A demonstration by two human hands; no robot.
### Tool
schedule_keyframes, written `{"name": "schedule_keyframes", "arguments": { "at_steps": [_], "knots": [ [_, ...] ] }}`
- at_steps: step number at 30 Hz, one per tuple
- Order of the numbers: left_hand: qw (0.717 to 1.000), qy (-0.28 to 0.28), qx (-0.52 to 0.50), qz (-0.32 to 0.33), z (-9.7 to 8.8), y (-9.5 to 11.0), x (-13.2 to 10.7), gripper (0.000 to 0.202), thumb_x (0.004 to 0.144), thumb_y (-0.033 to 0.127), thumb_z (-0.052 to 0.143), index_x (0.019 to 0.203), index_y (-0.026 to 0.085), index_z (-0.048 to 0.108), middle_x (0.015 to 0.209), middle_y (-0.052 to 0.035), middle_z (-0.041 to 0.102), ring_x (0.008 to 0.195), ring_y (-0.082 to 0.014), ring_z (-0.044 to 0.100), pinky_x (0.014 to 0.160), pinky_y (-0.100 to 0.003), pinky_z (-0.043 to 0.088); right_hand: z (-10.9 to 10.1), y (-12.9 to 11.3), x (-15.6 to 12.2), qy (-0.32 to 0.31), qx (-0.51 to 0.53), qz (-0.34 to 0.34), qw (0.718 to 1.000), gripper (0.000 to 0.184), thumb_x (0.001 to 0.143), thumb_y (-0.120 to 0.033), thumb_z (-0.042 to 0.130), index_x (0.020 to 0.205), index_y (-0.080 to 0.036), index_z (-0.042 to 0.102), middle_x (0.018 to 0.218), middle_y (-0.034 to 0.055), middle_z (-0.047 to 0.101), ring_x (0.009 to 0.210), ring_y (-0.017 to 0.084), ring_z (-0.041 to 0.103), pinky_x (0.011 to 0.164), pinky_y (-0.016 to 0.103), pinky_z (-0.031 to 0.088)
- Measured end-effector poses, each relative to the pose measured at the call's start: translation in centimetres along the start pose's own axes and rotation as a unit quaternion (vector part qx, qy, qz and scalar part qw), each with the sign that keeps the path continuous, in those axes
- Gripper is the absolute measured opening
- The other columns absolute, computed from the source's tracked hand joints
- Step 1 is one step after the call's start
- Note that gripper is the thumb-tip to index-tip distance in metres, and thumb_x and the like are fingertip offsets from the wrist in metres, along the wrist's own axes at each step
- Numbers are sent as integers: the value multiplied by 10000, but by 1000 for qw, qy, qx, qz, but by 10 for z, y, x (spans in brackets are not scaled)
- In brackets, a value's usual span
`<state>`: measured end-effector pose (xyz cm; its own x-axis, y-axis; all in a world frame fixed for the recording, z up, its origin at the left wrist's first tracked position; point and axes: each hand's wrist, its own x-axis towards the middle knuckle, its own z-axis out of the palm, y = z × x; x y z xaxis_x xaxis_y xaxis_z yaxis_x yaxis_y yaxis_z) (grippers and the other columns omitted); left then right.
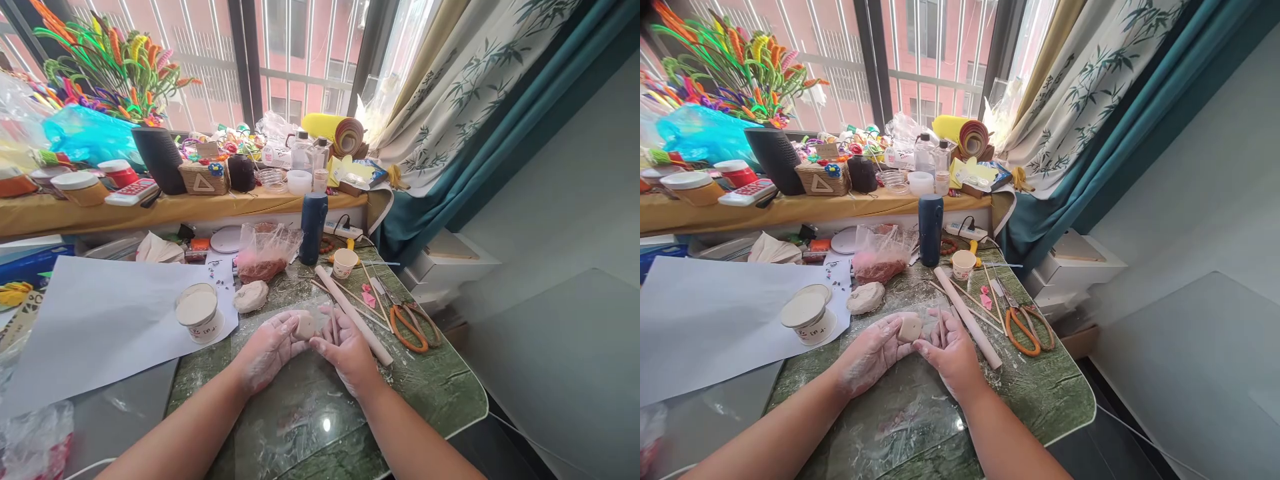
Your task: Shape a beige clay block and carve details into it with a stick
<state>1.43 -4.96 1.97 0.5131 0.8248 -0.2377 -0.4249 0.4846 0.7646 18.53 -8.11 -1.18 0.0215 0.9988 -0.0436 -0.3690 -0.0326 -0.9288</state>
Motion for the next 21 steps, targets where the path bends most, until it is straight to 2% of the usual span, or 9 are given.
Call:
{"name": "schedule_keyframes", "arguments": {
  "at_steps": [2,4,6,7,10,14,18,21],
  "knots": [
    [1000,-10,7,-12,0,-2,0,381,864,431,772,1125,159,718,1139,-115,742,1035,-216,697,933,-327,545,3,0,-2,-13,-1,-3,1000,583,649,-341,942,1174,-271,699,723,-64,564,695,135,548,790,300,535],
    [999,-20,14,-20,1,-2,0,396,868,436,765,1135,149,709,1121,-124,742,1029,-227,702,924,-330,544,4,1,-4,-30,-19,-10,999,540,673,-386,925,1160,-271,723,883,0,687,852,201,643,883,367,547],
    [999,-28,21,-20,2,-2,0,417,869,444,762,1137,129,705,1121,-140,735,1031,-236,700,926,-334,538,3,2,-5,-43,-52,-24,997,495,715,-437,891,1154,-262,742,1001,43,728,968,257,667,944,419,537],
    [999,-32,22,-18,2,-2,0,422,869,447,761,1133,123,706,1125,-145,732,1033,-237,698,928,-332,536,2,3,-4,-45,-74,-33,996,469,739,-457,871,1144,-255,751,998,49,732,967,264,667,938,422,537],
    [999,-41,21,-14,2,-2,0,417,872,463,754,1112,125,713,1132,-144,723,1040,-231,685,937,-328,531,-3,5,-4,-35,-149,-60,986,365,785,-482,826,1043,-228,777,836,15,680,795,212,611,791,349,533],
    [999,-37,23,-16,-1,-3,2,413,858,469,765,1080,126,710,1103,-135,714,1037,-229,669,939,-334,533,-8,4,-5,-24,-234,-99,967,259,824,-448,794,921,-208,771,673,-38,496,666,154,450,663,287,430],
    [999,-43,27,-14,0,-2,0,399,881,463,739,1076,116,702,1103,-144,703,1022,-230,665,927,-341,533,-6,0,-9,-7,-269,-114,956,277,836,-404,784,1047,-226,773,684,-46,441,656,147,404,640,282,387],
    [997,-60,34,-20,0,-2,-1,409,892,460,725,1129,127,691,1147,-155,697,1073,-255,665,958,-371,522,-1,-1,-12,-5,-240,-89,967,337,842,-392,772,1142,-240,752,713,-44,443,660,143,399,625,272,384]
  ]
}}
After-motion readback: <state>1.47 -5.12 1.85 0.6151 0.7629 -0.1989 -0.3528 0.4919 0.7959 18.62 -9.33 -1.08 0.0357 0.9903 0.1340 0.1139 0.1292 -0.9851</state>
